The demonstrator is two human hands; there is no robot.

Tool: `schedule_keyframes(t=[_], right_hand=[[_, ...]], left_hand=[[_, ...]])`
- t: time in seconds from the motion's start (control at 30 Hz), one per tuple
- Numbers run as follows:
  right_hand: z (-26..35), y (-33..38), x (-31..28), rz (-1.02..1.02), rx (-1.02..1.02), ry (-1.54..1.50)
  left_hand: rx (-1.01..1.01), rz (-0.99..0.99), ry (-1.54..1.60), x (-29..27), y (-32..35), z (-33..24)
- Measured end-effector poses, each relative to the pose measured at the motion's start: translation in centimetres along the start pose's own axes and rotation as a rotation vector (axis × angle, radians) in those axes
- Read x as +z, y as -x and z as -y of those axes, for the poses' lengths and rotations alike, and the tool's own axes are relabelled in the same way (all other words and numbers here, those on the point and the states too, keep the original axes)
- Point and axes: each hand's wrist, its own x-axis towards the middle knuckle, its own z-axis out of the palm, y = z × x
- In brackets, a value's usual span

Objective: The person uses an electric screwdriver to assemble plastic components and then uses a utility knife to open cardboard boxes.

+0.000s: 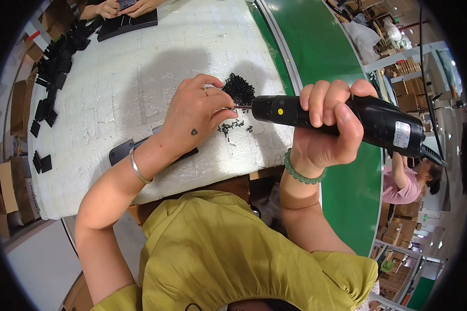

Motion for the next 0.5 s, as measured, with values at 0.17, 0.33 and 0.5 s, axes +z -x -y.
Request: schedule_keyframes(t=[0.17, 0.33, 0.5], right_hand=[[0.7, 0.1, 0.3, 0.014, -0.014, -0.063], [1.5, -0.1, 0.4, 0.264, 0.065, -0.104], [2.4, 0.3, 1.9, 0.352, 0.100, -0.113]], left_hand=[[0.014, -0.027, 0.019, -1.0, -0.3, -1.1], [0.064, -0.006, -0.019, -1.7, -0.1, -1.5], [0.010, 0.099, 0.115, -3.0, 1.6, -2.0]])
